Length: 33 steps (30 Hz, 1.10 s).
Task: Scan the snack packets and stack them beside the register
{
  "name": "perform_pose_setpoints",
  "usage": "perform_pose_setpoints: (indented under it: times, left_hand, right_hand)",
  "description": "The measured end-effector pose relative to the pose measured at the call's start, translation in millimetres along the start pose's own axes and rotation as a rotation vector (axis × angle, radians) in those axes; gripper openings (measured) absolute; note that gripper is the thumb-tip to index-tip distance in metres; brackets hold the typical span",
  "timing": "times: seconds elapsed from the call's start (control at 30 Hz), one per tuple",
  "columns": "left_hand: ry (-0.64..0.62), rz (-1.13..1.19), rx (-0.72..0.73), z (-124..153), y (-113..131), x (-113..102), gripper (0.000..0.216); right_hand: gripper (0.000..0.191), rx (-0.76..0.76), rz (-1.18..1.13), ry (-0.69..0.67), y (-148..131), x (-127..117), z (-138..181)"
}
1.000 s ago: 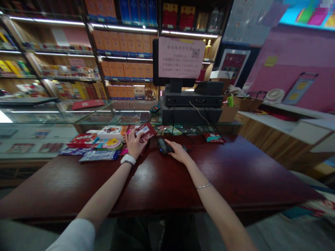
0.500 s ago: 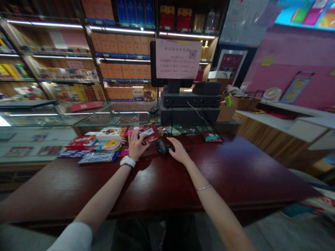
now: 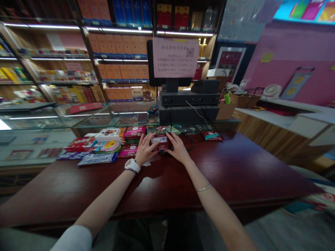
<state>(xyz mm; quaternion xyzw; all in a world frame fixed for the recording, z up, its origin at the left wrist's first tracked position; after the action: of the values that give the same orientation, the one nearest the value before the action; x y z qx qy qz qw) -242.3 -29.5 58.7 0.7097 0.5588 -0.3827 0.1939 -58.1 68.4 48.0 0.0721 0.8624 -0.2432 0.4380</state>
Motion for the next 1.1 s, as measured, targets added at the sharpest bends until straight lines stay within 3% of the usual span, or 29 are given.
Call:
perform_pose_setpoints:
  times: [0.3, 0.53, 0.67, 0.87, 1.1]
  left_hand:
    - [-0.037, 0.011, 0.032, 1, 8, 8, 0.031]
    - [-0.017, -0.017, 0.057, 0, 11, 10, 0.029]
    - [-0.004, -0.022, 0.071, 0, 9, 8, 0.033]
    - [-0.036, 0.005, 0.035, -2, 6, 4, 0.055]
    - [0.047, -0.007, -0.070, -4, -1, -4, 0.050]
  right_hand:
    - [0.074, 0.129, -0.389, 0.089, 6, -6, -3]
    - [0.041, 0.141, -0.539, 0.157, 15, -5, -5]
    - [0.038, 0.165, -0.541, 0.195, 14, -5, -6]
    - [0.036, 0.179, -0.497, 0.222, 11, -7, -6]
    - [0.031, 0.170, -0.385, 0.301, 2, -11, -3]
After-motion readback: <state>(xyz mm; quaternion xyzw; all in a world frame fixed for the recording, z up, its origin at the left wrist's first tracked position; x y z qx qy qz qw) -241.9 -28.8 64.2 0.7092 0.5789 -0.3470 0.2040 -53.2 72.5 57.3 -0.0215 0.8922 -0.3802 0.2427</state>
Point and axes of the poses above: each hand's wrist, its own z-axis away from the middle knuckle, its own x-axis out of the palm, y = z × x, the point moved 3 cm from there along -z, towards the middle knuckle, and after that the axes turned 13 degrees about -y, right-handed, at the moved point
